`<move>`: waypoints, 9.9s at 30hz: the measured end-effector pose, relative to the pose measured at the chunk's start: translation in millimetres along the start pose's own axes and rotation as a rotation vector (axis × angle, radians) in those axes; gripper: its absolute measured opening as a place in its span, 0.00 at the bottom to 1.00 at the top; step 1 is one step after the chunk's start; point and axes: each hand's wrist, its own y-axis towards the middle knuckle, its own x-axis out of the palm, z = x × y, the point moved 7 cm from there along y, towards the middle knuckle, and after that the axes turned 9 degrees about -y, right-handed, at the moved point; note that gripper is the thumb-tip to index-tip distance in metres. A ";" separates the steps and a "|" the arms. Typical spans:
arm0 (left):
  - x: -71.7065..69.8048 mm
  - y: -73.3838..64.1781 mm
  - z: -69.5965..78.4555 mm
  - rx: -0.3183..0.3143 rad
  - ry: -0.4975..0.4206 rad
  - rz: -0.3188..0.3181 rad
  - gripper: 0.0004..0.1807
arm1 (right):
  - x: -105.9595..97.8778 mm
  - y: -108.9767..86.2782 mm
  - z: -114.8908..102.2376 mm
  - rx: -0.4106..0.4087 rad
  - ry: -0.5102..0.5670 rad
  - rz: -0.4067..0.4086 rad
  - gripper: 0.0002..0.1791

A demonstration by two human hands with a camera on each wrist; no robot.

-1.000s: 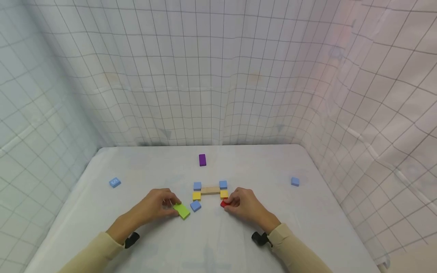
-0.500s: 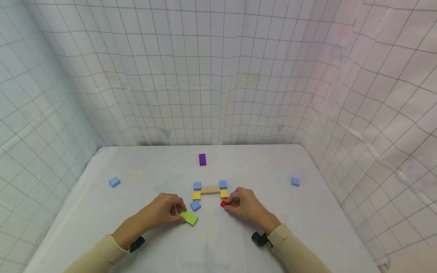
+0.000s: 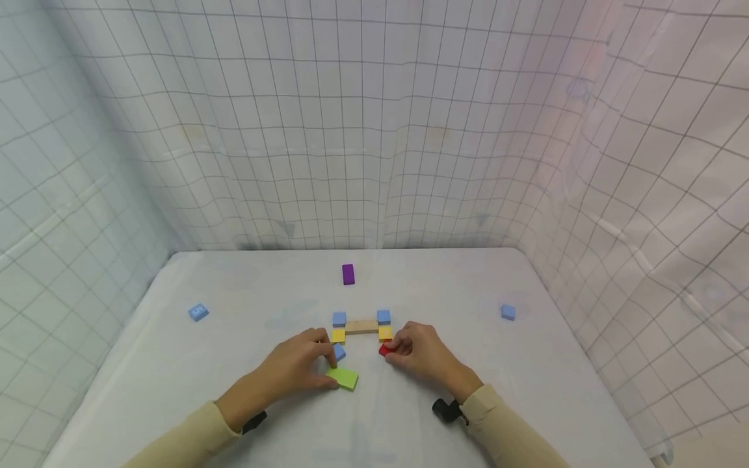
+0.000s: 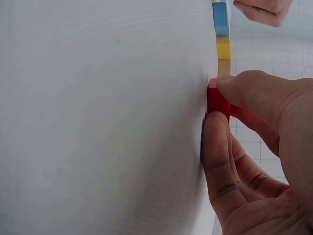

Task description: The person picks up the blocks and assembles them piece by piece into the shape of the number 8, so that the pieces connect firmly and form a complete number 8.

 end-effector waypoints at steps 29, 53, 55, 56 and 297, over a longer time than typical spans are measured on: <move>15.6 42.2 20.5 0.047 0.130 0.062 0.16 | -0.8 1.4 1.3 -0.030 0.010 0.012 0.06; 18.9 47.1 15.5 0.004 0.125 0.129 0.16 | 1.0 0.6 -0.6 -0.039 0.006 -0.002 0.08; 18.7 47.1 15.6 0.005 0.125 0.130 0.16 | 0.6 0.3 -0.8 -0.039 0.005 -0.002 0.09; 18.5 47.0 15.8 0.007 0.125 0.131 0.16 | 0.5 0.3 -1.0 -0.040 0.005 -0.001 0.09; -4.7 74.9 -96.1 -0.262 -0.297 0.079 0.13 | -137.6 -76.9 167.5 0.522 -0.262 0.374 0.19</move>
